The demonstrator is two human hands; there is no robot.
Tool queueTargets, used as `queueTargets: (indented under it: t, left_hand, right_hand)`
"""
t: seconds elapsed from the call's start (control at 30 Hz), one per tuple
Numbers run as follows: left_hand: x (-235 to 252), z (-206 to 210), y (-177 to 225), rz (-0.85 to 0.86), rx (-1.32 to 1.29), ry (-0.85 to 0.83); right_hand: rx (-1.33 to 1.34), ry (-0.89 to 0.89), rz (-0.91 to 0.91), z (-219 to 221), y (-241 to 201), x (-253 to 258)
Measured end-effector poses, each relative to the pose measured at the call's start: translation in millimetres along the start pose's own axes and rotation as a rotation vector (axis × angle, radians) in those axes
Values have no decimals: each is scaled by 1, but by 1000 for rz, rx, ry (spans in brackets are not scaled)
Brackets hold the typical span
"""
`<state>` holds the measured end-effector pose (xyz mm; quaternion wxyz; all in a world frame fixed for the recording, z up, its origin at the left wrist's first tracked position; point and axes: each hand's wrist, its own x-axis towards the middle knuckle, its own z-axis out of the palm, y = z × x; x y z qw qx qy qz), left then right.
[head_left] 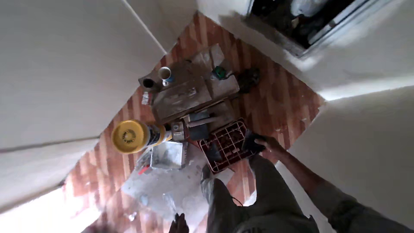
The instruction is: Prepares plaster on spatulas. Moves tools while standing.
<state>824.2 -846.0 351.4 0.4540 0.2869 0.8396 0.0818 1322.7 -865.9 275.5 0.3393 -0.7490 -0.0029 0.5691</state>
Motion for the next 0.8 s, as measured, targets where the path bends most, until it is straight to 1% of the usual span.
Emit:
queueTargets:
  t: [0.07, 0.1, 0.2, 0.27, 0.33, 0.37, 0.43, 0.5, 0.6, 0.67, 0.7, 0.73, 0.77, 0.8]
  left_hand:
    - [-43, 33, 3, -70, -128, 102]
    - [-59, 49, 9, -70, -173, 121]
    - [-83, 91, 29, -10, -182, 82]
    - [-81, 122, 48, 27, -151, 15]
    - [-63, 155, 63, 43, -124, -69]
    - [-55, 173, 69, 39, -99, -103]
    - [-54, 205, 75, 17, -30, -143]
    - [-60, 229, 81, 13, 69, -145]
    - [-72, 287, 94, -22, 181, -145]
    - [-78, 335, 103, -35, 199, -181]
    - [-77, 364, 108, -28, 206, -205]
    - [-74, 397, 116, -19, 217, -233]
    - [-68, 431, 127, -9, 252, -266]
    - [-59, 466, 140, 2, 284, -298]
  right_hand:
    - [-128, 47, 23, -32, -12, 35]
    - [-159, 65, 20, -49, -19, 49]
    - [-172, 88, 1, -95, -43, 74]
    - [-188, 86, -17, -116, -65, 82]
    - [-201, 90, -60, -131, -82, 91]
    - [-190, 101, -78, -138, -90, 101]
    - [-168, 117, -56, -149, -104, 135]
    - [-157, 115, 15, -157, -112, 195]
    - [-77, 149, 92, -170, -108, 330]
    - [-158, 155, 54, -186, -93, 408]
    - [-210, 182, 14, -189, -96, 432]
    - [-283, 211, -7, -184, -121, 444]
    - [-403, 175, 114, -169, -179, 438]
    - [-526, -7, 446, -150, -271, 422]
